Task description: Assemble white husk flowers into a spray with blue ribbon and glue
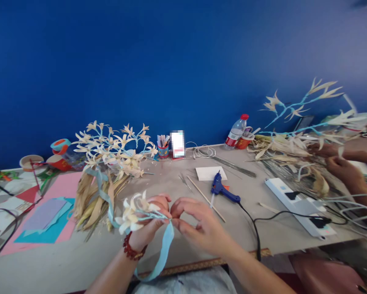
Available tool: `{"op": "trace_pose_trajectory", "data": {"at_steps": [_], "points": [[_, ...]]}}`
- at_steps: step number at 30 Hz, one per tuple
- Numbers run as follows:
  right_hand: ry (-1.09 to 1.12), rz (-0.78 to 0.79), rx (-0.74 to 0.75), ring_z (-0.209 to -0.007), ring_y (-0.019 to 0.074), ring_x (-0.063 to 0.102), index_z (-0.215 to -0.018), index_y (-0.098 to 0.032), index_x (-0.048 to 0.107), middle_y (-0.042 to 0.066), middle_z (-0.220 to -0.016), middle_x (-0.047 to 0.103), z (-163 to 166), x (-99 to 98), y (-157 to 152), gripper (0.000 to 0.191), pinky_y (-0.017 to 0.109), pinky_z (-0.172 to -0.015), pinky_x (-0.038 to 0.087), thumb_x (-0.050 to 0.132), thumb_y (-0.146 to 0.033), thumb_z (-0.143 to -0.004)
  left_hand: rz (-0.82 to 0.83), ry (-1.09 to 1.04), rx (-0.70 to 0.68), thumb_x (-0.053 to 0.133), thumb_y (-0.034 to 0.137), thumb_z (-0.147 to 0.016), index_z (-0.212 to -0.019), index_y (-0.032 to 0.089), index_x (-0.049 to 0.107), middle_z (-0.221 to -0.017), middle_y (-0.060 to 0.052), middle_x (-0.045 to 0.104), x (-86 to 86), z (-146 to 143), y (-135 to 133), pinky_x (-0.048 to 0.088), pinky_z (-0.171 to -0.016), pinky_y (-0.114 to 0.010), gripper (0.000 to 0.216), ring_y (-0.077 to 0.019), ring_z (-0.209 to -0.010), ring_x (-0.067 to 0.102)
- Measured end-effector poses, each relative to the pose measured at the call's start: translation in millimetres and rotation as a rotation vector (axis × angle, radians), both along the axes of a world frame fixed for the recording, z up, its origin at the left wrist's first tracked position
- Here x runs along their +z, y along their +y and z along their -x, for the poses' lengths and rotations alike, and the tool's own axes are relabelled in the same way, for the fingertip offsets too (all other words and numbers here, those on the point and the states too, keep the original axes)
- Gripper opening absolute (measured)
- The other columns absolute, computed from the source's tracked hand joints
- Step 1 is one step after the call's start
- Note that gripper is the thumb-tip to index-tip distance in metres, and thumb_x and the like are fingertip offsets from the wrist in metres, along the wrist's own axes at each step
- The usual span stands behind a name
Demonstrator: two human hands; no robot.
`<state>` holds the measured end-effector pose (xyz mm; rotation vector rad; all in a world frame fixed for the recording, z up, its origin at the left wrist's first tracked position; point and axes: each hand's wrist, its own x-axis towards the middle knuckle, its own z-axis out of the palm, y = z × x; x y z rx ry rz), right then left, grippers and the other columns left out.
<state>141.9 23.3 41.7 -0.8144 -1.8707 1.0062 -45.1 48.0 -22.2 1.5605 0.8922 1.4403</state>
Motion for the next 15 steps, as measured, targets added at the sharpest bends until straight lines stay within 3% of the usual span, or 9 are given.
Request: {"op": "trace_pose_trajectory", "data": {"at_steps": [4, 7, 10, 15], "points": [[-0.122, -0.394, -0.28, -0.105, 0.0251, 0.056, -0.104, -0.019, 0.055, 0.011, -0.108, 0.06, 2, -5.8, -8, 0.03, 0.04, -0.089, 0.047, 0.057, -0.012, -0.076, -0.027, -0.148, -0.058, 0.07, 0.041, -0.077, -0.068, 0.022, 0.071, -0.063, -0.001, 0.061, 7.6, -10, 0, 0.043, -0.093, -0.048, 0.021, -0.0181, -0.064, 0.056], [-0.169, -0.584, -0.294, -0.096, 0.0244, 0.059, -0.104, -0.019, 0.056, 0.012, -0.104, 0.062, 7, -12.3, -9, 0.027, 0.04, -0.082, 0.05, 0.056, -0.012, -0.078, -0.019, -0.163, -0.08, 0.07, 0.038, -0.077, -0.065, 0.021, 0.07, -0.064, -0.002, 0.062, 9.6, -15, -1, 0.042, -0.095, -0.048, 0.02, -0.0197, -0.069, 0.058], [-0.12, -0.625, -0.286, -0.087, 0.0215, 0.06, -0.1, -0.019, 0.057, 0.01, -0.095, 0.064, 10, -15.4, -7, 0.019, 0.037, -0.076, 0.05, 0.054, -0.01, -0.083, -0.016, -0.162, -0.102, 0.071, 0.038, -0.077, -0.064, 0.021, 0.069, -0.065, -0.002, 0.062, 9.8, -16, -2, 0.042, -0.096, -0.049, 0.021, -0.0198, -0.069, 0.057], [0.004, -0.563, -0.24, -0.084, 0.0203, 0.061, -0.094, -0.02, 0.059, 0.009, -0.091, 0.065, 8, -16.1, -8, 0.014, 0.035, -0.074, 0.051, 0.051, -0.011, -0.087, -0.049, -0.118, -0.119, 0.069, 0.04, -0.078, -0.063, 0.021, 0.068, -0.061, 0.0, 0.061, 13.8, -12, -2, 0.043, -0.094, -0.05, 0.025, -0.0171, -0.062, 0.056]]}}
